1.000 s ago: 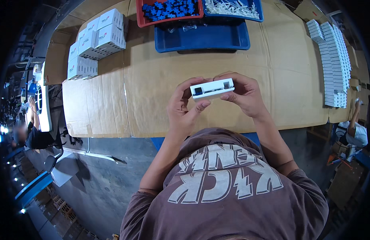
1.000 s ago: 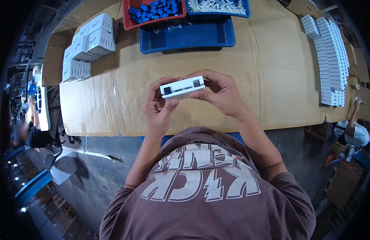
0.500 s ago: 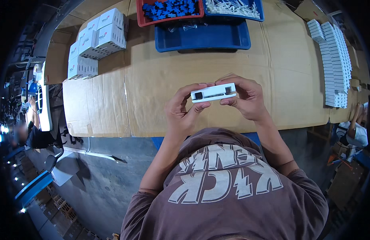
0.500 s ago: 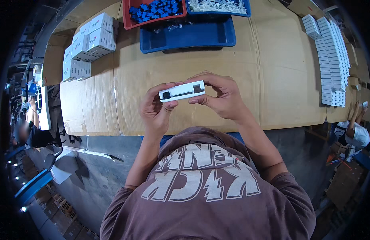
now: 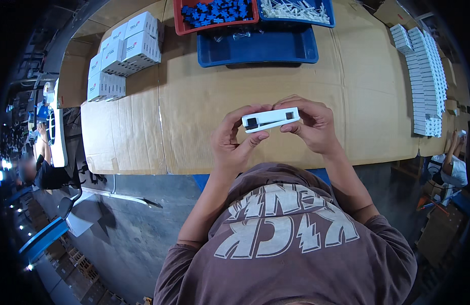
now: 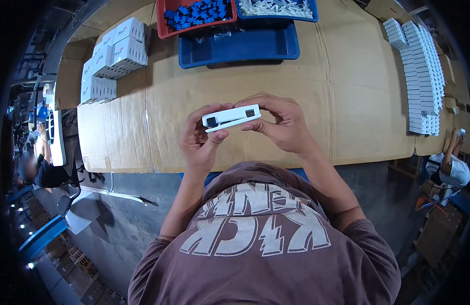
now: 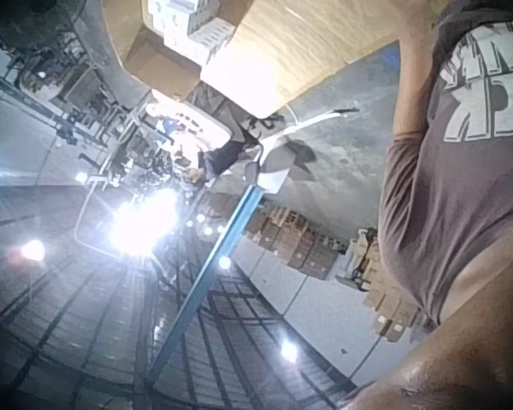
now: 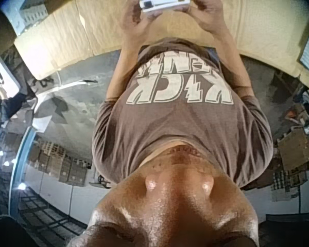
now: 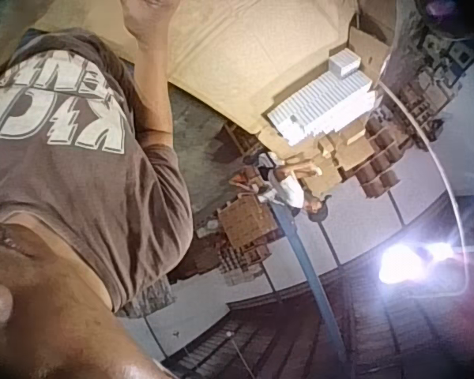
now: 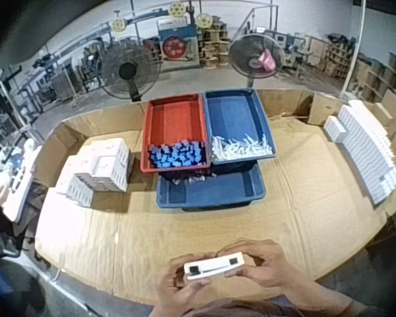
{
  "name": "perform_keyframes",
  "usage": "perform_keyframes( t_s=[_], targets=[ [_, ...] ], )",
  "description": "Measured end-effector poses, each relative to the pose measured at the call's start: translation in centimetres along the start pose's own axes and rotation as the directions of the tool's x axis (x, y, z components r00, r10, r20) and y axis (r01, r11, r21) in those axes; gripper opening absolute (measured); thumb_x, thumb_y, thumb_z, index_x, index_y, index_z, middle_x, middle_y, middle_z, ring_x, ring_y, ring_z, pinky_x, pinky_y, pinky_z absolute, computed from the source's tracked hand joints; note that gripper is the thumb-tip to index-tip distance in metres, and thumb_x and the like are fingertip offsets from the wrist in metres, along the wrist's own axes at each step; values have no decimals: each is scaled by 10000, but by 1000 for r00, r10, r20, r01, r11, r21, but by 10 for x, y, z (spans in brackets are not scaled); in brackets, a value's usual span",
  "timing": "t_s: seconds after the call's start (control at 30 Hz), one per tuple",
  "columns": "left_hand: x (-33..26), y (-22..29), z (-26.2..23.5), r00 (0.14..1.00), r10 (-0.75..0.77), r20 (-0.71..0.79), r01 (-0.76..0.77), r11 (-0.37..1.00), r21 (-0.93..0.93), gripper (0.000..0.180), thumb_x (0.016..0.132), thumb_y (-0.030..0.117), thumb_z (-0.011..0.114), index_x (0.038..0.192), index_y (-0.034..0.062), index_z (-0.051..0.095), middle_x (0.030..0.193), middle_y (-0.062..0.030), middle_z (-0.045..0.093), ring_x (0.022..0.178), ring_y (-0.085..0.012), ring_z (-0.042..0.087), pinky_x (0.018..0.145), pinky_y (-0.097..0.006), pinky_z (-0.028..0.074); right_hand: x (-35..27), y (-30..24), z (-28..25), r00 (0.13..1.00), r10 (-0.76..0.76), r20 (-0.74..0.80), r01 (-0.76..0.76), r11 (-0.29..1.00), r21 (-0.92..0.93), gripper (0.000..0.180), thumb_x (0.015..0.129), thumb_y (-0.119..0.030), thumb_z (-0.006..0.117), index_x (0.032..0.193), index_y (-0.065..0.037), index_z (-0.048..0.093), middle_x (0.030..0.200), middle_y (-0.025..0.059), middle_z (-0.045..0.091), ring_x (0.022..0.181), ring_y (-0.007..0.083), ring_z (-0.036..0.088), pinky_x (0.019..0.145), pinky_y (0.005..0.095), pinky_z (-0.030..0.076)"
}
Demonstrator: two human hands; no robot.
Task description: Packaging small blue and white plastic components into bags and then into white boxes.
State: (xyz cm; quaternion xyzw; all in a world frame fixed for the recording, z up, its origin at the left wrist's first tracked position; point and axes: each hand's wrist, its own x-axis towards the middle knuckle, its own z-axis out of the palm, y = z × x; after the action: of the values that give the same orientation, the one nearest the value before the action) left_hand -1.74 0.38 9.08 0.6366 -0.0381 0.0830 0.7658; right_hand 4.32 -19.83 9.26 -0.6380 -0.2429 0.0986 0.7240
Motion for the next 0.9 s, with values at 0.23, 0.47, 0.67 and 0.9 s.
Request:
perform_keyframes(
  t_s=[0.23, 0.47, 0.67, 0.9],
  targets=[
    [-2, -1, -4, 1000, -8, -4, 8, 999, -34, 436, 845, 17, 831, 1246, -36, 668, 1182, -153, 742, 1140, -221, 696, 1005, -335, 530, -2, -1, 0, 998, 60, 8, -61, 992, 109, 390, 818, -31, 836, 1178, 52, 711, 1147, 168, 722, 1074, 248, 683, 844, 334, 573],
    [-1, -1, -3, 1000, -15, -10, 14, 999, -35, 408, 853, 16, 823, 1231, -35, 678, 1156, -145, 749, 1130, -207, 695, 996, -330, 533, -2, -2, -1, 998, 57, 15, -57, 997, 53, 431, 807, -52, 856, 1199, 36, 698, 1172, 158, 709, 1089, 241, 675, 869, 336, 570],
    [0, -1, -2, 1000, 1, 2, -1, 1000, -25, 384, 856, 20, 822, 1207, -33, 678, 1165, -152, 747, 1135, -218, 697, 1013, -340, 526, -4, -3, 0, 997, 78, -7, -77, 994, 79, 403, 818, -64, 852, 1180, 31, 701, 1160, 154, 712, 1072, 236, 673, 850, 331, 569],
    [-1, 2, 2, 998, -60, -16, 59, 998, -37, 375, 862, 18, 816, 1204, -33, 673, 1172, -156, 746, 1142, -226, 697, 1017, -345, 523, -4, 4, -3, 1000, 9, -10, -9, 1000, 21, 358, 833, -55, 833, 1159, 34, 713, 1113, 161, 726, 1050, 236, 678, 808, 313, 574]
  ],
)
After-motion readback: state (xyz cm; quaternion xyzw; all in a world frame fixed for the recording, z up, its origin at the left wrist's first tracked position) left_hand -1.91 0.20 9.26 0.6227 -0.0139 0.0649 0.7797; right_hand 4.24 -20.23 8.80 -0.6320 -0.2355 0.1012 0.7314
